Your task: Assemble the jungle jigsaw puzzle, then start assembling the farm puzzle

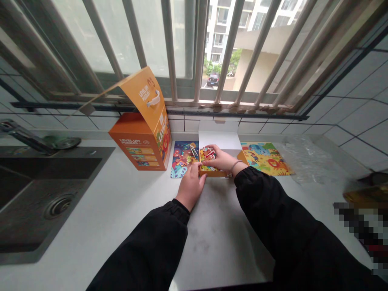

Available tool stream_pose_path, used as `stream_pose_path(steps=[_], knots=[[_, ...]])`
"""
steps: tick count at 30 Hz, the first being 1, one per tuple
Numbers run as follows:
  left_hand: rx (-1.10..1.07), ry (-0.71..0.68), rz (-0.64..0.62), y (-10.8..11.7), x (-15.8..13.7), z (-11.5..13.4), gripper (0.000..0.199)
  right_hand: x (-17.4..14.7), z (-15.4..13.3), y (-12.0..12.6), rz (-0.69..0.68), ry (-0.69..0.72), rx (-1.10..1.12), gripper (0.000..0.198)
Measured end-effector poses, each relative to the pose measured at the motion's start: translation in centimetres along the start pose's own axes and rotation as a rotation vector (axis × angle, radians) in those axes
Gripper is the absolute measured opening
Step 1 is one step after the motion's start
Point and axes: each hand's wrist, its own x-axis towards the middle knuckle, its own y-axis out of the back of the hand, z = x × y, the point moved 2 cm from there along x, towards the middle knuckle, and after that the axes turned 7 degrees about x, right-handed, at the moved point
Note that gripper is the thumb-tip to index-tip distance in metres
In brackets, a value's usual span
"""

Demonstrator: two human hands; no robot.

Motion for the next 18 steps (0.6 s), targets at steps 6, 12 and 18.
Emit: stream_pose_path(steps=[6,12,18], knots=[[-0.002,-0.005,-0.008,0.2,0.0,0.1,0.031,0.0,-0.1,0.2,0.016,0.028,0.033,0.079],[0.001,-0.025,-0.015,0.3,0.2,0.2,0.032,-0.1,0.5,0.5,0.061,0.062,0.109,0.077],[0.003,-0.045,-0.032,0.2,0.1,0.2,0.034,-1.1,1.7,1.7,0.118,0.095,0.186,0.083]])
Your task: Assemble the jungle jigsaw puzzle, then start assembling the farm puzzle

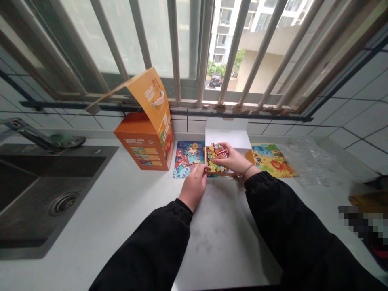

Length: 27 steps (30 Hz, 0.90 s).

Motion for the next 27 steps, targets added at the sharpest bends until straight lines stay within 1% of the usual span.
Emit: stream_pose_path(steps=[4,7,10,12,14,15,17,19,21,23,25,27], knots=[[0.007,0.011,0.002,-0.1,-0.1,-0.2,0.036,0.0,-0.1,1.3,-0.008,-0.014,0.213,0.087],[0.015,0.007,-0.003,0.0,-0.1,-0.2,0.034,-0.4,-1.3,2.7,0.01,-0.002,0.397,0.089],[0.024,-0.005,-0.012,0.0,0.0,-0.2,0.033,-2.5,-2.6,4.2,0.012,0.023,0.533,0.09],[0.03,-0.015,-0.021,-0.1,0.1,-0.2,0.034,-4.8,-2.8,4.5,-0.038,0.024,0.56,0.088],[0.038,-0.02,-0.03,-0.3,0.1,-0.1,0.035,-7.5,-2.3,4.0,-0.13,0.003,0.526,0.087],[0.044,-0.021,-0.034,-0.4,0.1,0.0,0.035,-8.7,-1.8,3.3,-0.204,-0.02,0.493,0.086],[0.059,-0.016,-0.04,-0.4,0.1,0.2,0.035,-10.9,-0.6,1.7,-0.357,-0.067,0.415,0.083],[0.083,0.008,-0.033,-0.1,0.2,0.4,0.039,-12.3,0.7,-0.1,-0.462,-0.099,0.342,0.08],[0.126,0.05,-0.01,0.6,0.6,0.6,0.043,-12.9,1.7,-1.5,-0.481,-0.1,0.255,0.078],[0.192,0.097,0.008,1.5,1.5,0.5,0.039,-13.0,2.1,-2.4,-0.454,-0.063,0.151,0.077],[0.273,0.14,-0.001,2.1,2.9,0.0,0.033,-13.1,2.1,-2.7,-0.405,-0.018,0.061,0.08],[0.364,0.207,-0.027,2.3,4.5,-0.8,0.031,-13.2,2.0,-2.5,-0.333,0.023,-0.005,0.085]])
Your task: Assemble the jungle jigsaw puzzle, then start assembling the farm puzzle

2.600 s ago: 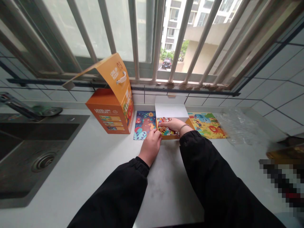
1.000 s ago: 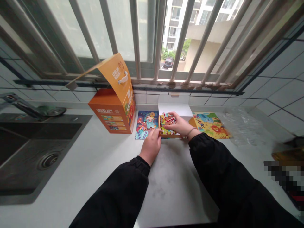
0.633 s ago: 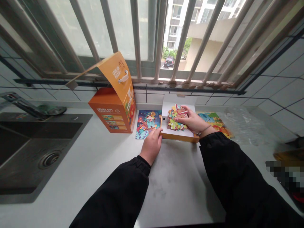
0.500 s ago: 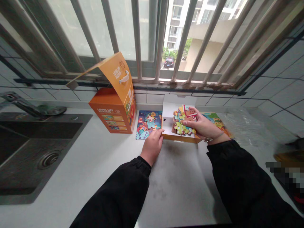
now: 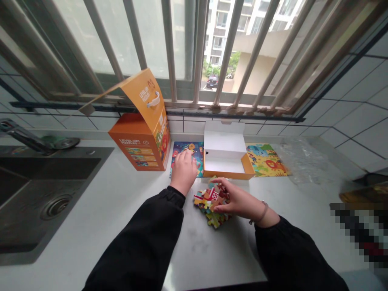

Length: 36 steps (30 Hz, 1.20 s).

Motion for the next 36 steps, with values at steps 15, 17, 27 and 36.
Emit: stream_pose_path(steps=[15,17,27,36], knots=[[0.291,-0.002,-0.142,-4.0,5.5,-3.4,0.049,-3.8,1.4,-2.6,0.537,0.276,-0.46,0.035],[0.278,-0.019,-0.143,-4.3,5.7,-3.7,0.045,-4.4,1.2,-2.9,0.575,0.303,-0.429,0.029],[0.141,-0.072,-0.071,-4.1,6.3,-3.9,0.031,-4.0,1.1,-2.0,0.661,0.366,-0.309,0.007],[0.022,-0.038,0.04,-0.9,6.3,-3.4,0.026,-3.8,1.9,-1.7,0.625,0.292,-0.246,0.01]])
